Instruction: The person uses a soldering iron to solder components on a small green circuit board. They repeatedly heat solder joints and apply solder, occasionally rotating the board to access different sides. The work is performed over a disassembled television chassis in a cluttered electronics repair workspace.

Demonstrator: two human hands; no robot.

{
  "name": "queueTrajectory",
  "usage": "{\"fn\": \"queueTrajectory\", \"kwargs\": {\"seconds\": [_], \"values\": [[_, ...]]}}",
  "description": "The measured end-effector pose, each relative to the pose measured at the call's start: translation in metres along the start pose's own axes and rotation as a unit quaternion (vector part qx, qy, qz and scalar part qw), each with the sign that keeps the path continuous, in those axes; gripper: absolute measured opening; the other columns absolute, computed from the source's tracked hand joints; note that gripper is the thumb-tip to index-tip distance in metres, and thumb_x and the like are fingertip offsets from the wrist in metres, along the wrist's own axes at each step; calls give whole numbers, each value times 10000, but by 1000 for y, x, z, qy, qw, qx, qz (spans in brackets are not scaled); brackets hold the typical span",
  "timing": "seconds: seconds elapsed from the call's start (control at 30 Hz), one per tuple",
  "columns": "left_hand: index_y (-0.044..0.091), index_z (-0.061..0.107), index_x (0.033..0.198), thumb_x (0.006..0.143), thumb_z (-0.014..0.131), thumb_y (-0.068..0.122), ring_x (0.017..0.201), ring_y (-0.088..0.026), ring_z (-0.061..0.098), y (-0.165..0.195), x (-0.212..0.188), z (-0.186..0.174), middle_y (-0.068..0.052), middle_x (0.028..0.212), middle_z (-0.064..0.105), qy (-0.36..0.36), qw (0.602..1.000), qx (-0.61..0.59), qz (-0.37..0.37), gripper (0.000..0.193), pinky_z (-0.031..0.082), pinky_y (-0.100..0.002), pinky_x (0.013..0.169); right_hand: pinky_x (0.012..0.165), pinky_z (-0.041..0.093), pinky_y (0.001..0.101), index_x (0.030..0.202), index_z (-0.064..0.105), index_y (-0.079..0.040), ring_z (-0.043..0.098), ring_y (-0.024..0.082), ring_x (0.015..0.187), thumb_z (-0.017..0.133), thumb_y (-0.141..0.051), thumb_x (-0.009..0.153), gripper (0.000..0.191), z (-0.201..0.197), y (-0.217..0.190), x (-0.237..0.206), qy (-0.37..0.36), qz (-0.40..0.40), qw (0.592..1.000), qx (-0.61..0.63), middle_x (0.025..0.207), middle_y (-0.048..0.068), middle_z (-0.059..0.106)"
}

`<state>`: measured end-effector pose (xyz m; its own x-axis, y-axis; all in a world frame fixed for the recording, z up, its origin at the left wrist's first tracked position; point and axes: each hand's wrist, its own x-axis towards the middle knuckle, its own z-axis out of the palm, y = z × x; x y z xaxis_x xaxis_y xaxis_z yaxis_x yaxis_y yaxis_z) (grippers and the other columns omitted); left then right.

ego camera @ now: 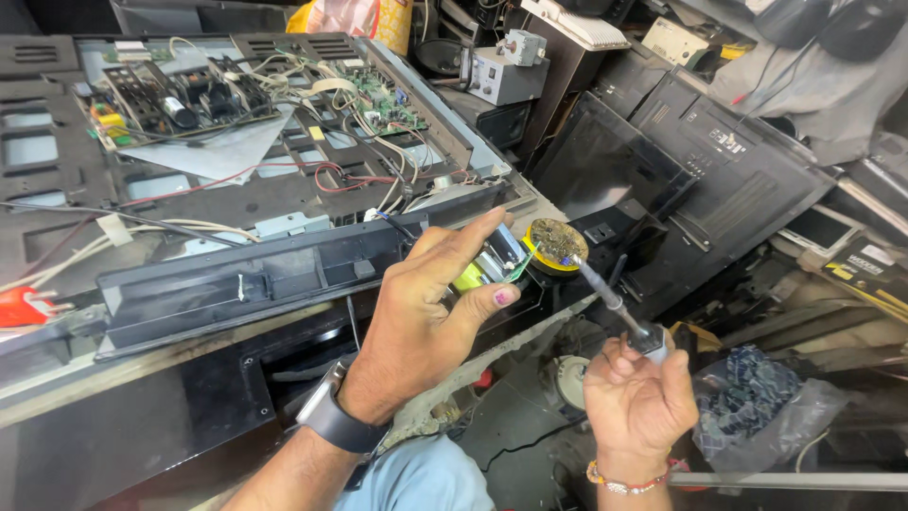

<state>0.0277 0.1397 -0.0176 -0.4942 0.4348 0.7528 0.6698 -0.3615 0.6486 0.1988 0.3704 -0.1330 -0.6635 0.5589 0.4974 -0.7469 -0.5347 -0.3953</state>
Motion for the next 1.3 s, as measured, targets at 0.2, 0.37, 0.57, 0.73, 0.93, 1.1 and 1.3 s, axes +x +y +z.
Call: {"fn": "queueTrajectory", "kwargs": {"seconds": [0.2,0.37,0.57,0.73,0.93,1.1,1.3], "values": [[18,574,1444,900,803,130,1102,-216,697,3,-2,1,-140,1272,738,7,1000,18,17,600,546,-316,997,973,541,437,1478,483,-41,645,340,1119,695,-307,1044,552,63,32,25,21,-137,968,-209,1224,215,688],[32,574,1445,881,835,143,1098,-234,699,4,-6,4,-133,1246,738,12,998,44,39,632,564,-321,975,1204,493,453,1603,338,-66,584,345,1369,784,-155,957,791,125,59,37,-118,-117,933,-318,1443,198,547],[42,562,1461,877,841,96,1142,-264,693,1,-10,5,-144,1314,714,39,996,47,69,649,575,-334,981,1188,506,466,1581,324,-48,591,361,1362,779,-5,884,833,146,68,45,-95,-89,933,-337,1429,217,530],[43,547,1470,886,834,107,1202,-302,676,-3,-11,6,-164,1382,675,51,993,54,90,653,571,-355,1019,1210,499,453,1576,328,-50,599,343,1324,770,-18,871,833,137,68,53,-110,-79,935,-328,1449,223,536],[72,542,1482,879,837,108,1176,-305,680,-8,-13,8,-133,1407,670,60,991,50,106,673,571,-358,1026,1177,481,390,1551,350,-20,578,284,1327,775,-13,884,791,133,66,52,-117,-95,924,-353,1408,228,531],[70,540,1480,856,828,83,1166,-309,677,-10,-15,6,-136,1439,654,58,991,43,112,687,575,-358,1030,1199,500,401,1540,348,-20,549,243,1302,798,12,876,804,136,72,48,-100,-129,918,-362,1384,194,515],[79,543,1482,889,831,76,1137,-266,689,-3,-11,-6,-113,1399,678,61,992,13,107,659,583,-330,1015,1164,547,399,1564,351,-30,558,243,1275,761,78,866,816,159,78,46,-93,-160,896,-404,1368,177,515]]}}
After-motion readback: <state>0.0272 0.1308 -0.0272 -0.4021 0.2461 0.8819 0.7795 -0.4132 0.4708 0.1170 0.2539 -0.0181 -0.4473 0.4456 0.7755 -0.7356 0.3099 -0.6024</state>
